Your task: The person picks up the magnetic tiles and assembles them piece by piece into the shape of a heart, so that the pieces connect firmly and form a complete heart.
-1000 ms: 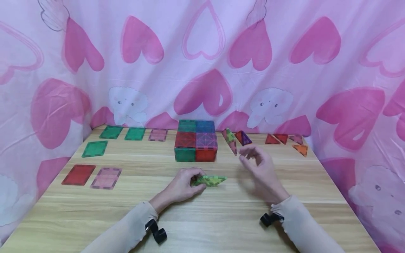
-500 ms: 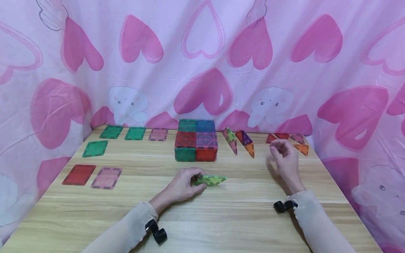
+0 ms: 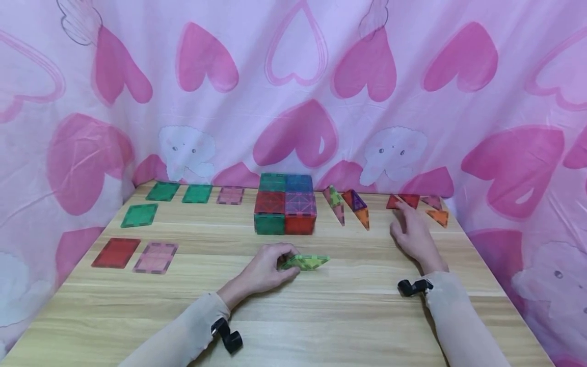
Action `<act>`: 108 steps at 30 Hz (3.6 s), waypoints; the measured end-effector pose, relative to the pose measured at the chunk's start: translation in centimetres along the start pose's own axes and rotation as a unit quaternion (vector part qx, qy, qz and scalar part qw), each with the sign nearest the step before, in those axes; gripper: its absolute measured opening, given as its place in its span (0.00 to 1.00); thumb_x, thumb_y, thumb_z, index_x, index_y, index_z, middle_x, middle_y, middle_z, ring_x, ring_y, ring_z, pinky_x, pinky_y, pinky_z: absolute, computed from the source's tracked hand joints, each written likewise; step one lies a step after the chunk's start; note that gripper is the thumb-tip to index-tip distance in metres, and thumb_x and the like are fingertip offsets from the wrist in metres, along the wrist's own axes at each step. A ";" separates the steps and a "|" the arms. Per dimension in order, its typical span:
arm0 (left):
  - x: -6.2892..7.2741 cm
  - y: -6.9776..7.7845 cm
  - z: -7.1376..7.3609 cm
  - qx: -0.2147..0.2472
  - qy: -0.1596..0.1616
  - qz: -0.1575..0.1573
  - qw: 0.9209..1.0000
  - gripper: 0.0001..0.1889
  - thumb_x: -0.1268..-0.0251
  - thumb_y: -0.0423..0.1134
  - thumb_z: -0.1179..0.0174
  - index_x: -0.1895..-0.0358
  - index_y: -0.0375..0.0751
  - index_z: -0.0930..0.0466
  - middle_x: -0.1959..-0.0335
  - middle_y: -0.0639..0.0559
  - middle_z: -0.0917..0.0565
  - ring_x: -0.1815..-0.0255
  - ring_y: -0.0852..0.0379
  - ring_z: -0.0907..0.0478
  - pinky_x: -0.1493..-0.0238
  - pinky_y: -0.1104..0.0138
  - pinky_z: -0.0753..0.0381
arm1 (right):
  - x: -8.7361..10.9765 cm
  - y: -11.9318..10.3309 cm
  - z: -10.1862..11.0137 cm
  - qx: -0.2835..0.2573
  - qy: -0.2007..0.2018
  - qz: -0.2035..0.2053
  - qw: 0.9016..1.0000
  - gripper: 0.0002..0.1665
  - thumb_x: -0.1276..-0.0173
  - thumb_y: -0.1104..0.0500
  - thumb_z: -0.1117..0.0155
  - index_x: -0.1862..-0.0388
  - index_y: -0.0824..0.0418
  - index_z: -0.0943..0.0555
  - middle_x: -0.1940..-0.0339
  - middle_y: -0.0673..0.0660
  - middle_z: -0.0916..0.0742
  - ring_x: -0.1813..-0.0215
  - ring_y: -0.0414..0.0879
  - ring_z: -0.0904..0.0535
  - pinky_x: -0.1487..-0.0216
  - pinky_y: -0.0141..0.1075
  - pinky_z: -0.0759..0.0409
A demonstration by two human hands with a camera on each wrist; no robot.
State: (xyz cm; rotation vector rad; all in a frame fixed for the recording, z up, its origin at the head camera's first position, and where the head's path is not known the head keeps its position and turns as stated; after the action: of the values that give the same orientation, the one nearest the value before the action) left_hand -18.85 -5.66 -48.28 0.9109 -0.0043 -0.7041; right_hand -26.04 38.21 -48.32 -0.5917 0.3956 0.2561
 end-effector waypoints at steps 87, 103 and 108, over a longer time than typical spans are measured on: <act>0.1 -0.1 -0.3 0.016 -0.004 -0.012 1.000 0.12 0.32 0.34 0.21 0.52 0.52 0.12 0.58 0.63 0.12 0.57 0.64 0.17 0.52 0.68 0.14 | 7.0 -15.3 -6.0 -0.174 -0.131 0.111 0.970 0.09 0.22 0.58 0.23 0.52 0.41 0.10 0.54 0.39 0.12 0.59 0.39 0.19 0.61 0.34 0.20; 0.0 0.0 -0.2 0.038 -0.012 -0.022 0.999 0.10 0.31 0.33 0.23 0.52 0.48 0.11 0.58 0.60 0.10 0.57 0.63 0.16 0.51 0.67 0.14 | 10.4 -8.4 0.5 -0.102 -0.031 -0.020 0.994 0.17 0.31 0.66 0.18 0.48 0.56 0.14 0.57 0.51 0.10 0.60 0.35 0.20 0.60 0.27 0.20; 0.0 -0.2 -0.2 0.038 -0.014 -0.022 0.999 0.09 0.31 0.33 0.23 0.52 0.48 0.11 0.58 0.59 0.10 0.57 0.63 0.16 0.51 0.67 0.14 | 12.0 -5.5 3.1 -0.071 0.022 -0.067 0.995 0.17 0.33 0.68 0.18 0.49 0.61 0.15 0.61 0.53 0.12 0.61 0.33 0.21 0.61 0.23 0.22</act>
State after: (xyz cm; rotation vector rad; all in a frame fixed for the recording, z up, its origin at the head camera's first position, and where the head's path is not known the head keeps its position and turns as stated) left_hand -18.92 -5.54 -48.51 0.9765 -0.0362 -0.7626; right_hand -12.52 37.07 -48.47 -0.7618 0.3794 0.1429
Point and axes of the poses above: each hand's wrist, its own x-axis away from the middle knuckle, its own z-axis out of the back of the hand, y = z × x, the point moved 2 cm from there along -x, towards the middle knuckle
